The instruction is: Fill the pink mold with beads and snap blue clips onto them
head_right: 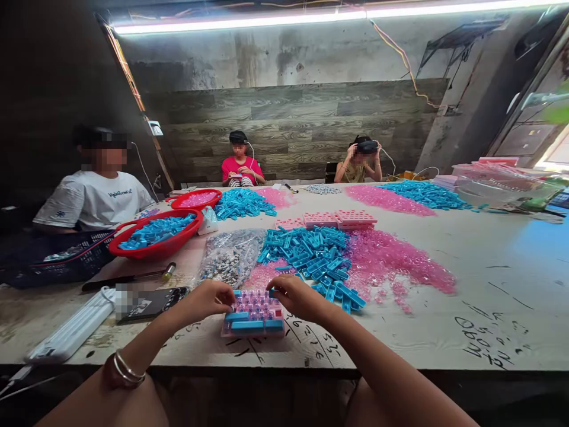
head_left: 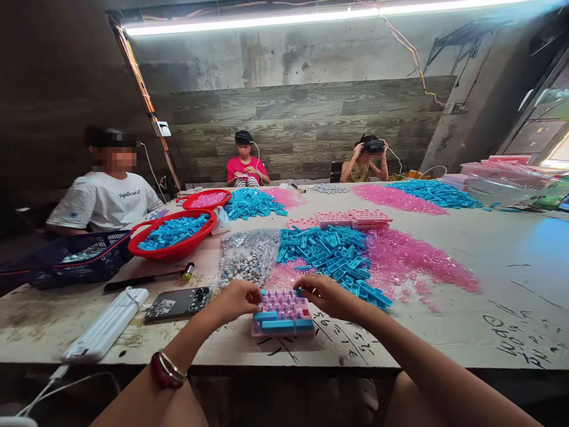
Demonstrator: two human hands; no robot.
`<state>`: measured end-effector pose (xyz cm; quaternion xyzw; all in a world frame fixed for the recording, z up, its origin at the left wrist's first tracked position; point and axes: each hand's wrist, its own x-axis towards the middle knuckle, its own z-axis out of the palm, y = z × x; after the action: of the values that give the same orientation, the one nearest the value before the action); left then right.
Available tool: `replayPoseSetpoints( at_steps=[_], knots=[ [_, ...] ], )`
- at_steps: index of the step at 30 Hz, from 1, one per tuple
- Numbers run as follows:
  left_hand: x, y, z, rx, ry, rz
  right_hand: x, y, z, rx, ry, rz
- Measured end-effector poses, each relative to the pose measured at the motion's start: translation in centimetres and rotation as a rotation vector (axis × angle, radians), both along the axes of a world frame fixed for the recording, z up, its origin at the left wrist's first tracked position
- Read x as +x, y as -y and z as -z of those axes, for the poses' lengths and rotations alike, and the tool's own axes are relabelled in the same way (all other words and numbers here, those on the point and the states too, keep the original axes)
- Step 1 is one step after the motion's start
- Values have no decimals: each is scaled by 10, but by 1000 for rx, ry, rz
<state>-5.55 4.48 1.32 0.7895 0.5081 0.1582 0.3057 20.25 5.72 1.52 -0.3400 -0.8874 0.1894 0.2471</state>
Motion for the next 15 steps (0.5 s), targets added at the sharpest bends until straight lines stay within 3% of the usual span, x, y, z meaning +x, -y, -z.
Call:
replayPoseSetpoints(
  at_steps=[6,12,15],
  knots=[
    [3,0,1,12,-96,-46,1,2,0,5,-16,-1],
    [4,1,2,96,-87,63,1,2,0,10,-20,-9],
    [5,0,4,67,-50,38,1,2,0,-1,-19,-2]
  ],
)
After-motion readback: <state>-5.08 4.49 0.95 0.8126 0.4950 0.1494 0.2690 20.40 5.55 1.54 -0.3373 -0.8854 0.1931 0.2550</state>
